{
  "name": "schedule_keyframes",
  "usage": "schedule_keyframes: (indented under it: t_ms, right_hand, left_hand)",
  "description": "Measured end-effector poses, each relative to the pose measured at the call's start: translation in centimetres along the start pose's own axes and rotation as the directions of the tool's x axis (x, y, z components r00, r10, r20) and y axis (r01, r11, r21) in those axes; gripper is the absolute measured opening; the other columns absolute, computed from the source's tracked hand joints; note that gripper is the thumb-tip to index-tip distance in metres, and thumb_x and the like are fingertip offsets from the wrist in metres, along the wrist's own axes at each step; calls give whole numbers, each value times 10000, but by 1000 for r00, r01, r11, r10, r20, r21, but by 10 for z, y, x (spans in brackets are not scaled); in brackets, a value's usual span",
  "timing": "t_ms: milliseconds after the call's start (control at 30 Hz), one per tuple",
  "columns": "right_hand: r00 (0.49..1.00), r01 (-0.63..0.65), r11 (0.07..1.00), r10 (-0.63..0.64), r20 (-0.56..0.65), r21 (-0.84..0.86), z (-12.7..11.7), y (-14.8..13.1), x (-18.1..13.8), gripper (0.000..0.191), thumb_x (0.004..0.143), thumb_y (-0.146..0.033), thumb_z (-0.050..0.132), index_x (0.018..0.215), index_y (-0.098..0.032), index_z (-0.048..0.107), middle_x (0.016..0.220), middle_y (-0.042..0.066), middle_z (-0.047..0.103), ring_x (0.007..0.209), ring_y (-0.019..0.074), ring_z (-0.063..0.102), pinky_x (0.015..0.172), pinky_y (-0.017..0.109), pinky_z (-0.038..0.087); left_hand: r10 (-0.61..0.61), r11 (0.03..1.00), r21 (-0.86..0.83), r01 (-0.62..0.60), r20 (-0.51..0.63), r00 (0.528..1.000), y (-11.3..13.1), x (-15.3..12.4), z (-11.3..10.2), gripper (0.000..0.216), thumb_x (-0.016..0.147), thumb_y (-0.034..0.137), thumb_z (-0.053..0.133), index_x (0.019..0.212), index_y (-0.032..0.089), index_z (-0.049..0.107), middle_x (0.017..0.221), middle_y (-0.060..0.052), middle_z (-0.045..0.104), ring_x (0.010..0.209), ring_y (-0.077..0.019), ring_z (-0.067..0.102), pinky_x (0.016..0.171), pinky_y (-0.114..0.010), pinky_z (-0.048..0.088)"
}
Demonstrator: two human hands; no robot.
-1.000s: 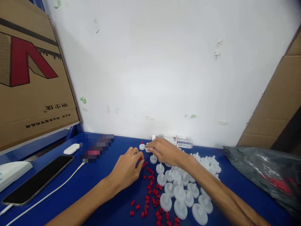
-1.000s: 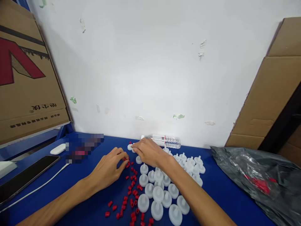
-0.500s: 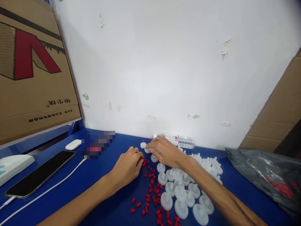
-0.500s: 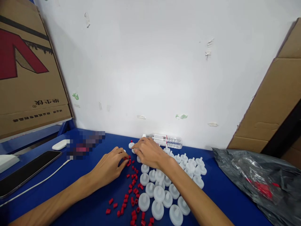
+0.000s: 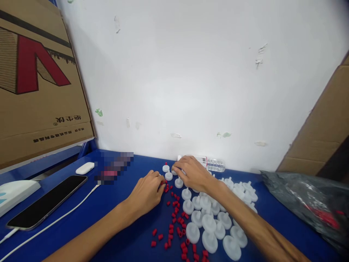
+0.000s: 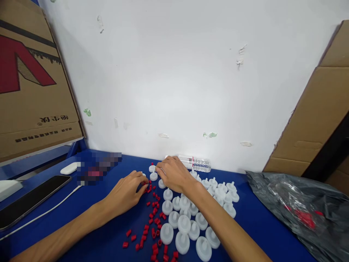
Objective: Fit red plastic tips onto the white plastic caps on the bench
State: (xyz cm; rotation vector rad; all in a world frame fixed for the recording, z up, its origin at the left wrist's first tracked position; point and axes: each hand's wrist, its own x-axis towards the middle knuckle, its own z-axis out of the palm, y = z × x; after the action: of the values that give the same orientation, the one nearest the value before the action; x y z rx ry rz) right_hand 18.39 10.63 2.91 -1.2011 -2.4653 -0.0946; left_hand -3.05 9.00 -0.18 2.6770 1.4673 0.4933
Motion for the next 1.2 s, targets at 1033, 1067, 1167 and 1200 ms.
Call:
schedule_keyframes:
  t_ms: [1033,1067,1167,1200]
  right_hand:
    - [992,125,983,-124,-15,133,-16,-26,2,126,946,-135,561,942,-250,510,797,-23,637,693,149,543,659,258,382]
    - [989,146,981,-145,-18,125,-15,-24,3,128,951,-123,537,925,-246,513,816,-14,641,746,156,563,707,265,398]
    - [984,180,979,-179,-28,95,-14,-8,2,221,917,-25,471,897,-234,540,853,2,650,834,161,590,863,301,406]
    - [986,165,983,-163,-38,82,-14,2,0,253,898,3,455,896,-230,554,861,9,656,841,165,596,888,316,402]
  left_hand:
    - [72,950,-292,-112,-145,987,1,2,-17,348,1059,386,287,873,232,538,845,-12,619,785,-206,581,728,-321,401]
    - [61,943,-314,-106,-149,987,1,3,-18,383,1065,403,267,826,230,511,798,0,597,748,-193,567,706,-309,400]
    - [-22,925,-377,-45,-173,985,2,4,-22,460,1076,459,175,708,237,339,653,36,466,602,-154,469,589,-277,374]
    - [-50,920,-390,-26,-182,982,3,4,-23,459,1077,465,140,701,243,283,629,44,423,570,-147,430,556,-270,359]
